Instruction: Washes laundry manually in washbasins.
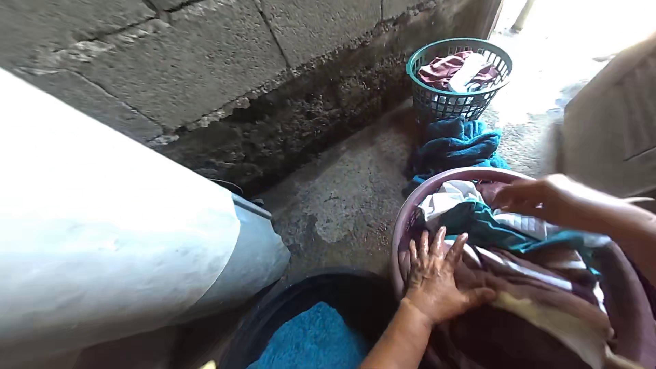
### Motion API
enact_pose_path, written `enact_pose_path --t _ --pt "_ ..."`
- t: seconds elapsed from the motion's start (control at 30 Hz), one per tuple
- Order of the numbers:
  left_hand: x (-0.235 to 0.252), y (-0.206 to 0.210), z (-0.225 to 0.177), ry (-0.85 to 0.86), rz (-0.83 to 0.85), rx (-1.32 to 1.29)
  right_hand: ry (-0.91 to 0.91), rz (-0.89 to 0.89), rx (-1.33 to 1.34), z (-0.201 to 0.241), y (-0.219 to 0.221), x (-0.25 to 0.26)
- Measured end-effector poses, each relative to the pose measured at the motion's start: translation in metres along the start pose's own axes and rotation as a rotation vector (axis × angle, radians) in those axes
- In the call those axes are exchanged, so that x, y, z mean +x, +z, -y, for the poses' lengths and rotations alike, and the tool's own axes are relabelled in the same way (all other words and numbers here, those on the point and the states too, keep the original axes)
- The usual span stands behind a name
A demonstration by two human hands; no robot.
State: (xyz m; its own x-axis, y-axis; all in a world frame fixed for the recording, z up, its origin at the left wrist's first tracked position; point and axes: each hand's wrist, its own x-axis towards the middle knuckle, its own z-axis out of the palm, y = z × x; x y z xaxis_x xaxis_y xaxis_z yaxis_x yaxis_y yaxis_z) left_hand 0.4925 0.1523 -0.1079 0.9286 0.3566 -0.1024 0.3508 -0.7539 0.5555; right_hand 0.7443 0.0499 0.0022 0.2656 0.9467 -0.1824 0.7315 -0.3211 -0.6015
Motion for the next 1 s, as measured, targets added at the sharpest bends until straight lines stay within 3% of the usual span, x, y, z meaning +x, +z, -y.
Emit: enact_pose_path --t 0.07,0.13,0.3,0.6,0.7,0.8,0.87,1.0 --pt "0.004 0.009 0.004 -0.06 0.06 -0.008 0.219 -0.228 -0.056 -0.047 -0.024 0.038" --pt "0.007 0.018 0.008 -0.086 0.043 -0.005 0.376 -0.314 -0.074 -0.099 -0.031 0.08" --pt "0.014 0.032 0.014 -0.096 -0.038 0.051 0.549 -0.094 -0.153 -0.189 -0.004 0.16" --pt "0.032 0.043 0.009 -0.248 0.048 0.042 0.546 0.136 -0.224 -0.266 0.047 0.257" --pt "0.042 0.042 0.011 -0.244 0.076 0.016 0.641 0.303 -0.38 -0.269 0.048 0.257" --pt "0.049 0.035 0.007 -0.249 0.173 0.004 0.751 0.299 -0.483 -0.248 0.036 0.245" --pt "0.051 0.029 0.006 -0.268 0.265 -0.025 0.767 0.179 -0.339 -0.232 0.023 0.235" --pt "0.051 0.023 0.003 -0.291 0.338 -0.069 0.726 -0.28 0.257 -0.189 0.004 0.203"
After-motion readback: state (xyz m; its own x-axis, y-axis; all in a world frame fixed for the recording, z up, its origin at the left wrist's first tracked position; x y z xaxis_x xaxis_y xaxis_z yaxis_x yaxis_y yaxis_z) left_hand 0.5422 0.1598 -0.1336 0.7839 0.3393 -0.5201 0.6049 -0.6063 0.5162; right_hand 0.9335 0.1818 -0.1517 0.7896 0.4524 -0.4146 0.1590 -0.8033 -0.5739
